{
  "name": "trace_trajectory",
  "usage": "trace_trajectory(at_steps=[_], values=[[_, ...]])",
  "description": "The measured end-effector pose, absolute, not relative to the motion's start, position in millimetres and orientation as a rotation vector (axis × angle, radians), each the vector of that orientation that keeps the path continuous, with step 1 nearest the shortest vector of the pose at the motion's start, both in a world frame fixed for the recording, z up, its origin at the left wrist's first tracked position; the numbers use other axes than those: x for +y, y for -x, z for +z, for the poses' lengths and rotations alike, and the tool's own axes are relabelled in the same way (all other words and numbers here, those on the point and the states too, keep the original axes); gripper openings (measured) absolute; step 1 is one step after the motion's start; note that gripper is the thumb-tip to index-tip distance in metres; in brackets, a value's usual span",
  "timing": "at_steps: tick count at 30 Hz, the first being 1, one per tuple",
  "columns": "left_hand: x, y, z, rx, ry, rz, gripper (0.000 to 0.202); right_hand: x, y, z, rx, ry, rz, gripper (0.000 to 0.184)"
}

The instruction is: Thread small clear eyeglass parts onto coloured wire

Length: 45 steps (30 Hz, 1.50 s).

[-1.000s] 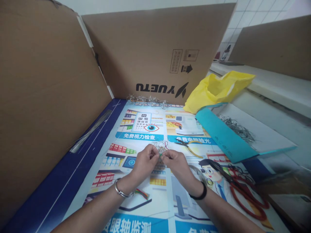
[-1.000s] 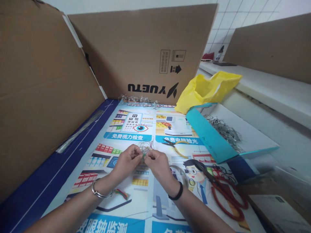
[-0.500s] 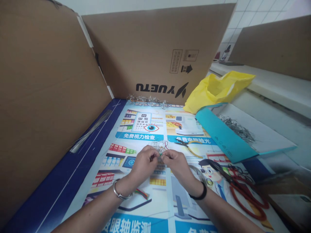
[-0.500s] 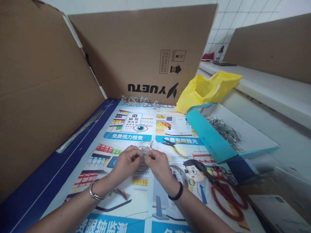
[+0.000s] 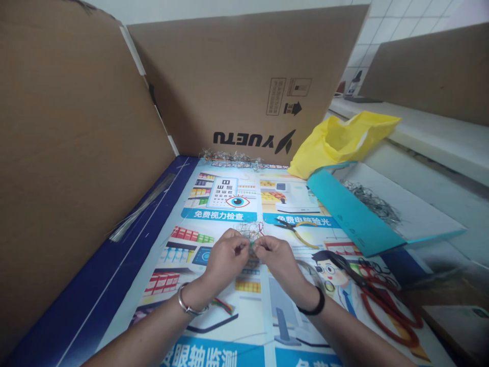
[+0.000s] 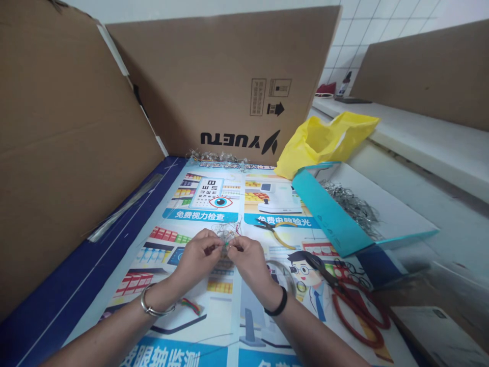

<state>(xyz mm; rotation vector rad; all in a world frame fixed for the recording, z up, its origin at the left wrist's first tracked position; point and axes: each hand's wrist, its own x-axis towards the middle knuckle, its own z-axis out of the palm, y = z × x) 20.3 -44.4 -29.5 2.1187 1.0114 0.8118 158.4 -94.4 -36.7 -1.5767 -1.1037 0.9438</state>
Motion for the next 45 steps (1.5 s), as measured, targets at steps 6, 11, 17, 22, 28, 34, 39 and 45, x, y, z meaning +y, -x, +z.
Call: trace_trajectory(at_steps=[6, 11, 17, 22, 28, 34, 39, 45], values=[[-44.0, -20.8, -28.5, 1.004, -2.118, 0.805, 0.019, -94.4, -158.5, -36.5, -1.121, 1.564, 0.94, 0.014], [-42.7, -21.1, -30.2, 0.995, -2.072, 0.805, 0.018, -94.7, -156.6, -33.8, -1.149, 1.588, 0.911, 0.014], [-41.7, -22.4, -28.2, 1.012, -2.056, 0.81, 0.016, -95.9, -155.4, -31.8, -1.175, 1.577, 0.919, 0.014], [-40.5, -21.2, -26.2, 0.969, -1.999, 0.809, 0.018, -95.8, -155.6, -31.6, -1.184, 1.589, 0.904, 0.014], [-40.5, -20.8, -24.9, 0.987, -1.975, 0.784, 0.017, -96.0, -155.8, -32.2, -1.191, 1.597, 0.897, 0.014], [-37.8, -21.6, -23.3, 1.002, -1.969, 0.759, 0.016, -96.1, -155.5, -33.0, -1.223, 1.597, 0.865, 0.017], [-37.2, -22.7, -23.3, 1.046, -1.945, 0.74, 0.015, -95.8, -155.5, -34.5, -1.226, 1.595, 0.87, 0.017], [-38.1, -23.0, -22.0, 1.061, -1.952, 0.716, 0.015, -96.0, -155.8, -34.2, -1.246, 1.601, 0.87, 0.016]])
